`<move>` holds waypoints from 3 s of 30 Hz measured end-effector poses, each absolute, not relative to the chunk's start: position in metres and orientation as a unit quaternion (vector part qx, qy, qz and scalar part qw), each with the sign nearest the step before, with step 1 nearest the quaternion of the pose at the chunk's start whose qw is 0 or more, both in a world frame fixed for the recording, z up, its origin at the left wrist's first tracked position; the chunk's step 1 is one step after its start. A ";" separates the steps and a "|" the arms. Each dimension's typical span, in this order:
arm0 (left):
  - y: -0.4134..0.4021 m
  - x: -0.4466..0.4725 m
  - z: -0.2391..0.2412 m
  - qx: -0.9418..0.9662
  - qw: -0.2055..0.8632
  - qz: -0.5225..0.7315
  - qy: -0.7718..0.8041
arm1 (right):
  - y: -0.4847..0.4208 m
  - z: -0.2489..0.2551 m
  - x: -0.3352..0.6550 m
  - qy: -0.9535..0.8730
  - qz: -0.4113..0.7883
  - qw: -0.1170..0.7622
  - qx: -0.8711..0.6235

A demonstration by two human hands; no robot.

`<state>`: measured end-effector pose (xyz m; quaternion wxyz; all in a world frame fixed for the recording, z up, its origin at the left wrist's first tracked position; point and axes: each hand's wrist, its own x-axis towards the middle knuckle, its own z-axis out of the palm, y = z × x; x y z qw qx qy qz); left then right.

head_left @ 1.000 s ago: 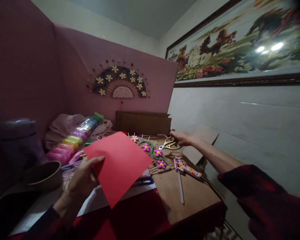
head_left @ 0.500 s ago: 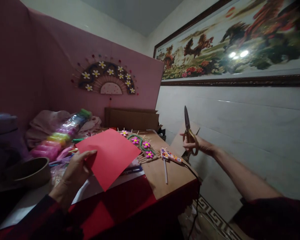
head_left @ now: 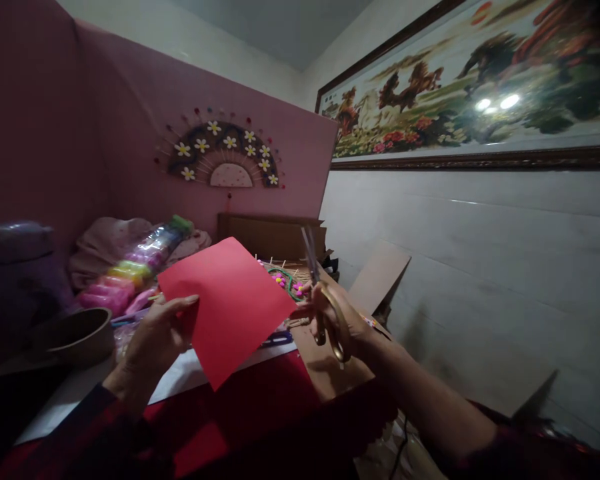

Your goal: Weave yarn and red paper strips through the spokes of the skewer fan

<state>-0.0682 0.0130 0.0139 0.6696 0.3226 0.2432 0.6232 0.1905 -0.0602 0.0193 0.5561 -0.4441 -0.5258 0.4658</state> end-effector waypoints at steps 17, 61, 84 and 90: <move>0.028 -0.071 0.001 0.458 0.575 0.601 0.315 | 0.004 -0.015 0.149 -0.617 0.385 0.573 -0.379; 0.052 -0.022 -0.034 0.929 -0.054 0.242 0.275 | 0.028 -0.022 0.193 -0.374 0.279 0.819 -0.334; 0.006 -0.012 -0.013 0.466 0.608 0.553 0.328 | 0.015 -0.033 0.164 -0.475 0.280 0.725 -0.414; 0.022 -0.033 0.005 0.411 0.696 0.550 0.211 | 0.009 -0.019 0.166 -0.437 0.350 0.735 -0.382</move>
